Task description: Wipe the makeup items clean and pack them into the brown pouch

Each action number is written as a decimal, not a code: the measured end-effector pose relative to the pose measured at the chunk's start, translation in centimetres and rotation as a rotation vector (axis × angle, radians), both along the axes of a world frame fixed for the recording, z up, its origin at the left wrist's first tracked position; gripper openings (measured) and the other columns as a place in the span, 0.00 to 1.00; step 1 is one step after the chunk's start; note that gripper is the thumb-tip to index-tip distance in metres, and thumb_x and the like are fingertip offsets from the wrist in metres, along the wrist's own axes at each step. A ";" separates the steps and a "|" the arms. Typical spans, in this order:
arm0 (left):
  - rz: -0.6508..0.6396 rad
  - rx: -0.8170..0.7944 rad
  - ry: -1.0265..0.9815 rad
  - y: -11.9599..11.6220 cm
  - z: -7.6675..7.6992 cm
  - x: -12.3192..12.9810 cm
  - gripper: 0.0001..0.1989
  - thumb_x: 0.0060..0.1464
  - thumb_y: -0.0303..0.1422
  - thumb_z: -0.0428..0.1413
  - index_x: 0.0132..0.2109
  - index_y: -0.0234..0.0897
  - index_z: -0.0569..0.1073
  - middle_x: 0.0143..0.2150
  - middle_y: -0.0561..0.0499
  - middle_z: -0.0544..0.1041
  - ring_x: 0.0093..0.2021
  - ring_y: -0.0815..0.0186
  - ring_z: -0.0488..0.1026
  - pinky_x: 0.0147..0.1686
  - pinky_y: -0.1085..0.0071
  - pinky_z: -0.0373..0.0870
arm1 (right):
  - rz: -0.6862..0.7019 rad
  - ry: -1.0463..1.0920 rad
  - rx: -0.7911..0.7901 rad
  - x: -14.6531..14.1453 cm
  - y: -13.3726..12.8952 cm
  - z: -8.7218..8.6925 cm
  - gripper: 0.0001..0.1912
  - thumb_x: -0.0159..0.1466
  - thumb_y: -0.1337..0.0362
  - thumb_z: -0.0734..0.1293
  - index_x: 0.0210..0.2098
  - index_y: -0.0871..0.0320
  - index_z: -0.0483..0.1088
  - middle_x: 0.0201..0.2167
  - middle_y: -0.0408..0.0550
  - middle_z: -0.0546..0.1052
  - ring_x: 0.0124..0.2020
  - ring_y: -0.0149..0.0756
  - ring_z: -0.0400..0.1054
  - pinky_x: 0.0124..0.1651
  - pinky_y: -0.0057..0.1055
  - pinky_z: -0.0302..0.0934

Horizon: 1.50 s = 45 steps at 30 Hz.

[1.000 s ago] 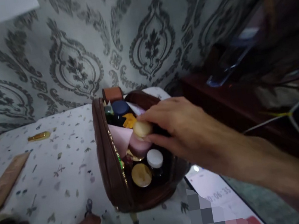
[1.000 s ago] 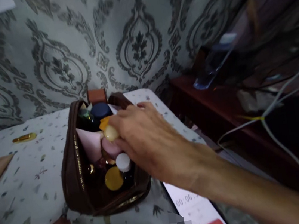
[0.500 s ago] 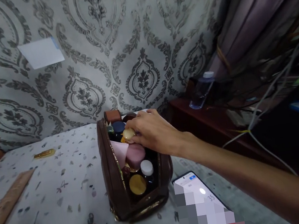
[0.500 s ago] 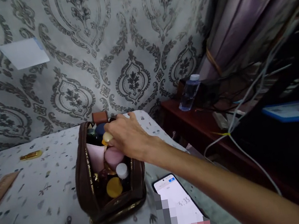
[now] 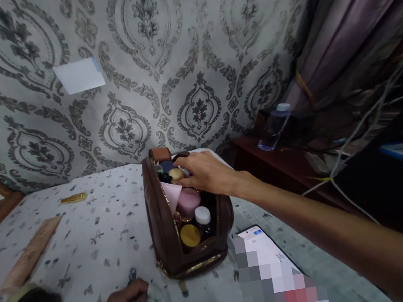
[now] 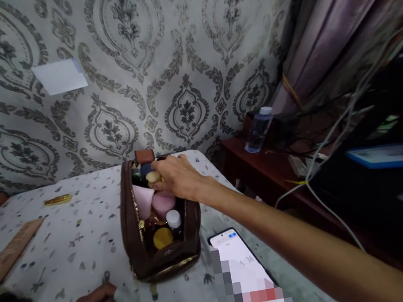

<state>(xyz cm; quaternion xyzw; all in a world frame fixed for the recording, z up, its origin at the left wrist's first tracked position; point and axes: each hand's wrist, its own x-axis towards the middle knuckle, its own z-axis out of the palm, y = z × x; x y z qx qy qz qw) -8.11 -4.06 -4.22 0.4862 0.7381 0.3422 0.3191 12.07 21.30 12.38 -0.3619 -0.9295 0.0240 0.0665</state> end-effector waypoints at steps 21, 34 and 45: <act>-0.005 0.231 0.160 -1.6 7.2 -5.6 0.15 0.58 0.43 0.51 0.32 0.37 0.71 0.31 0.52 0.74 0.33 0.66 0.70 0.33 0.74 0.63 | 0.649 0.659 -0.012 -1.5 -14.7 -3.9 0.08 0.70 0.69 0.63 0.41 0.57 0.75 0.36 0.49 0.81 0.39 0.36 0.76 0.40 0.31 0.71; 0.171 0.156 0.770 -6.2 6.3 -15.6 0.24 0.62 0.46 0.43 0.50 0.39 0.77 0.55 0.43 0.78 0.55 0.54 0.72 0.52 0.63 0.68 | 0.470 0.454 -0.535 -6.7 -21.1 -10.7 0.09 0.67 0.67 0.66 0.42 0.57 0.79 0.38 0.50 0.82 0.36 0.36 0.75 0.42 0.32 0.68; 0.377 0.170 0.449 -6.0 4.1 -19.8 0.27 0.49 0.55 0.52 0.43 0.37 0.78 0.40 0.45 0.82 0.43 0.51 0.77 0.40 0.64 0.75 | 0.344 0.492 -0.627 -8.4 -23.3 -13.0 0.09 0.65 0.67 0.68 0.42 0.58 0.80 0.37 0.49 0.83 0.38 0.35 0.75 0.43 0.29 0.67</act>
